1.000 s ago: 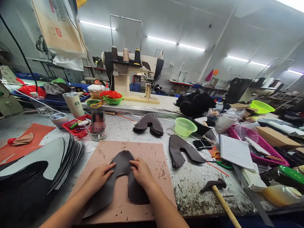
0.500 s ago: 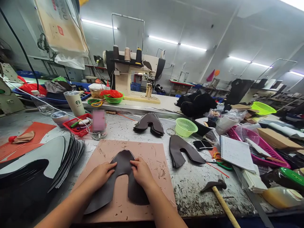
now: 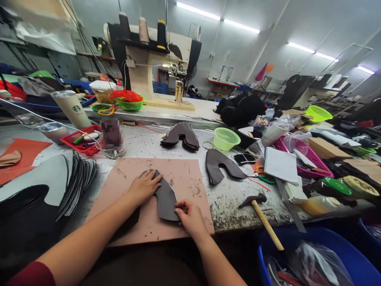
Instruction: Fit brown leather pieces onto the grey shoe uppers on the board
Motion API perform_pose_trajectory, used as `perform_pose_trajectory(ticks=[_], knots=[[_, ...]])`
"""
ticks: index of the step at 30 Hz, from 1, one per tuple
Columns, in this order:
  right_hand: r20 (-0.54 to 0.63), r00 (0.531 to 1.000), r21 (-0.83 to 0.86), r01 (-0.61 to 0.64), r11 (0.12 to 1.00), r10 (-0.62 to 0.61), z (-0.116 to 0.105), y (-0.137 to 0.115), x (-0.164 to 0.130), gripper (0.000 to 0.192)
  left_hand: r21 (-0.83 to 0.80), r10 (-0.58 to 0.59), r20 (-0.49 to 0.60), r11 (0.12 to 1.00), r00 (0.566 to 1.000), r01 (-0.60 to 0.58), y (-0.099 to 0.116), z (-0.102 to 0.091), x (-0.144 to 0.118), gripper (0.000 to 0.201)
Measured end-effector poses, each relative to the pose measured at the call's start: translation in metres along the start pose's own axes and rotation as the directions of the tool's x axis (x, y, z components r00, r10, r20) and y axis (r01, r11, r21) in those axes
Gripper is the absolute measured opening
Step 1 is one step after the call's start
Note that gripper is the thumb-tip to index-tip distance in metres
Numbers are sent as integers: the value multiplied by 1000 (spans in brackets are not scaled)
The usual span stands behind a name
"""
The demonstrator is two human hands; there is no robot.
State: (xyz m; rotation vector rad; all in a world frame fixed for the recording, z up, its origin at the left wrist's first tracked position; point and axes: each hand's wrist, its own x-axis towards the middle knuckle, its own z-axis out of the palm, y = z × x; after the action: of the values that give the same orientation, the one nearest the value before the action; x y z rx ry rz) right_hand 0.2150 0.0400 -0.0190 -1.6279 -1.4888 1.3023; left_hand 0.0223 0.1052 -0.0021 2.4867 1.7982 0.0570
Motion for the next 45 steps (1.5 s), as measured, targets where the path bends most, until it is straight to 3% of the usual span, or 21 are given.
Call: perform_pose_trajectory(ticks=[4, 9, 15, 19, 22, 24, 26, 29, 31, 36, 40, 45], knots=[[-42, 998, 7, -53, 999, 53, -4, 7, -13, 16, 21, 20, 16, 1000, 1000, -21, 0, 2, 5, 42], [-112, 982, -203, 125, 971, -150, -7, 3, -14, 9, 60, 19, 16, 998, 1000, -20, 2, 3, 5, 53], [-68, 969, -378, 194, 905, -236, -9, -3, -17, 10, 116, 25, 50, 993, 998, -31, 6, -2, 4, 70], [23, 951, -563, 266, 782, -307, -4, -6, -18, 24, 101, 17, 161, 994, 987, -34, 13, -6, 4, 102], [199, 887, -645, 439, 625, -417, -1, -6, -21, 41, 107, 15, 252, 993, 968, -43, 13, -10, 6, 121], [332, 825, -621, 556, 553, -457, -2, -5, -24, 49, 84, 32, 298, 995, 954, -60, 6, -15, 10, 117], [421, 793, -595, 607, 526, -439, -5, -6, -25, 54, 40, 92, 332, 993, 939, -111, -7, -20, 15, 94], [509, 791, -603, 608, 516, -339, -13, -19, -22, 46, 0, 187, 329, 980, 925, -199, -27, -25, 19, 52], [526, 797, -616, 597, 515, -295, -15, -35, -14, 36, 19, 193, 287, 978, 938, -207, -34, -24, 15, 41], [329, 839, -638, 536, 554, -433, -5, -69, 5, 32, 119, 47, 114, 991, 992, -60, -18, -15, -12, 43], [277, 837, -641, 527, 558, -472, 2, -62, 6, 33, 136, -37, 42, 990, 998, 31, -5, -9, -32, 49], [283, 762, -554, 626, 549, -582, 14, -39, 6, 40, 100, 16, 27, 995, 1000, -19, -8, 3, -40, 65]])
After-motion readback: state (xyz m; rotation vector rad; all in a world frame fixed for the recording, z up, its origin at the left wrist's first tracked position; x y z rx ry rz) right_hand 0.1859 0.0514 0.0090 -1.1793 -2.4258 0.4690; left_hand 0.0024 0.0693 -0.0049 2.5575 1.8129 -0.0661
